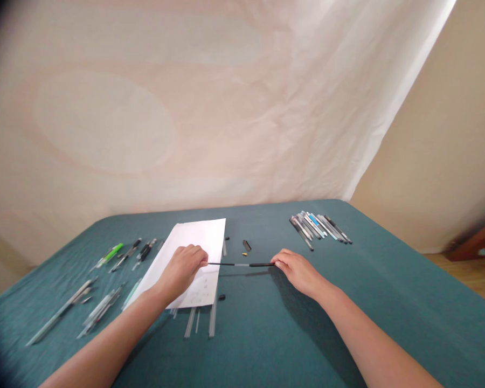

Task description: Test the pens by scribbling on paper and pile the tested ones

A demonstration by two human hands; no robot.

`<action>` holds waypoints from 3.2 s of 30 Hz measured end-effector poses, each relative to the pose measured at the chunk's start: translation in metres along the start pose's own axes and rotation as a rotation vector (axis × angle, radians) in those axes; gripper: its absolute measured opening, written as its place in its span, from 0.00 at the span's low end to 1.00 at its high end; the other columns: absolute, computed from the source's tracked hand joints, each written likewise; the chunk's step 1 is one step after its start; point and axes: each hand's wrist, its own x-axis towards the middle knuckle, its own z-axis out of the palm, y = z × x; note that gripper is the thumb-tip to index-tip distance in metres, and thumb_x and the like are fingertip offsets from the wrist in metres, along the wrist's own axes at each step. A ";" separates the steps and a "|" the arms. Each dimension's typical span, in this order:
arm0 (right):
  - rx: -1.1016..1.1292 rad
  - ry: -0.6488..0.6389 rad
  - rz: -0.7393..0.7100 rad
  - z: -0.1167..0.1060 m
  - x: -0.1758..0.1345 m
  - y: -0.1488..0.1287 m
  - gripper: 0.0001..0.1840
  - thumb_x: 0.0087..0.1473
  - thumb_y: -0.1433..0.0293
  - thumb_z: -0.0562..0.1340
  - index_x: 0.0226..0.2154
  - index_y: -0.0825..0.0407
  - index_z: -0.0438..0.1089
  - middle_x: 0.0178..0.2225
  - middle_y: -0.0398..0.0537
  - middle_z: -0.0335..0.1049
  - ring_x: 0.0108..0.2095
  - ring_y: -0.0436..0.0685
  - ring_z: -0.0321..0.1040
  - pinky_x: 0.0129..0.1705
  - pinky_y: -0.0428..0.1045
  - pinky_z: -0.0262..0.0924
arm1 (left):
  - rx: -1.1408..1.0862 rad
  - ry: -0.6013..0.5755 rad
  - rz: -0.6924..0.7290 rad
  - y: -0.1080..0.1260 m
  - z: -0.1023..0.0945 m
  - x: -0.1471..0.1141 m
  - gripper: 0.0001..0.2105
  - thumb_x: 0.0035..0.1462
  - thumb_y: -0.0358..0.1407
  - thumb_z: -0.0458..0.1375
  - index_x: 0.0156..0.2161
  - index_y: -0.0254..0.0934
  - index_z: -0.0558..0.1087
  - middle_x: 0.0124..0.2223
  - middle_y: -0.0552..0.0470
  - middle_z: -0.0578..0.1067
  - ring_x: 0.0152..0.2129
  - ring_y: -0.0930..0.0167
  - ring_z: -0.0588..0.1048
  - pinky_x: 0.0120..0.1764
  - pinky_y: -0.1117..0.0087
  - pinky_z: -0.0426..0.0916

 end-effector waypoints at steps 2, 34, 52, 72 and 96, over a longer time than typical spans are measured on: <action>0.011 -0.007 -0.001 -0.001 0.000 0.000 0.14 0.59 0.67 0.51 0.38 0.49 0.72 0.37 0.48 0.69 0.37 0.55 0.67 0.43 0.50 0.59 | -0.002 -0.001 -0.002 0.000 0.000 0.000 0.07 0.62 0.35 0.48 0.36 0.38 0.67 0.36 0.49 0.71 0.36 0.66 0.66 0.38 0.65 0.54; 0.202 0.026 0.015 0.030 -0.005 -0.064 0.06 0.56 0.68 0.56 0.34 0.50 0.68 0.30 0.43 0.68 0.30 0.52 0.65 0.34 0.46 0.57 | -0.142 0.020 0.095 0.049 -0.002 0.002 0.08 0.62 0.35 0.46 0.37 0.37 0.66 0.36 0.50 0.70 0.35 0.67 0.67 0.39 0.65 0.58; 0.423 0.231 0.232 0.007 0.008 0.003 0.13 0.51 0.62 0.57 0.37 0.52 0.68 0.28 0.43 0.68 0.29 0.52 0.65 0.33 0.47 0.58 | -0.462 -0.112 -0.020 0.060 0.049 0.091 0.03 0.50 0.27 0.56 0.29 0.35 0.72 0.33 0.47 0.72 0.36 0.66 0.71 0.42 0.67 0.62; 0.162 0.198 0.023 0.018 -0.003 -0.050 0.09 0.56 0.67 0.55 0.36 0.48 0.70 0.34 0.45 0.70 0.34 0.54 0.66 0.36 0.47 0.59 | -1.494 -0.004 -0.496 0.040 0.028 0.019 0.14 0.46 0.37 0.63 0.39 0.34 0.77 0.32 0.49 0.77 0.29 0.71 0.74 0.37 0.70 0.67; 0.156 0.225 0.000 0.023 -0.004 -0.061 0.07 0.55 0.67 0.55 0.38 0.48 0.65 0.36 0.48 0.68 0.36 0.56 0.66 0.40 0.50 0.60 | -1.692 -0.009 -0.582 0.056 0.025 0.015 0.14 0.41 0.36 0.67 0.36 0.33 0.76 0.28 0.51 0.76 0.24 0.74 0.74 0.34 0.71 0.68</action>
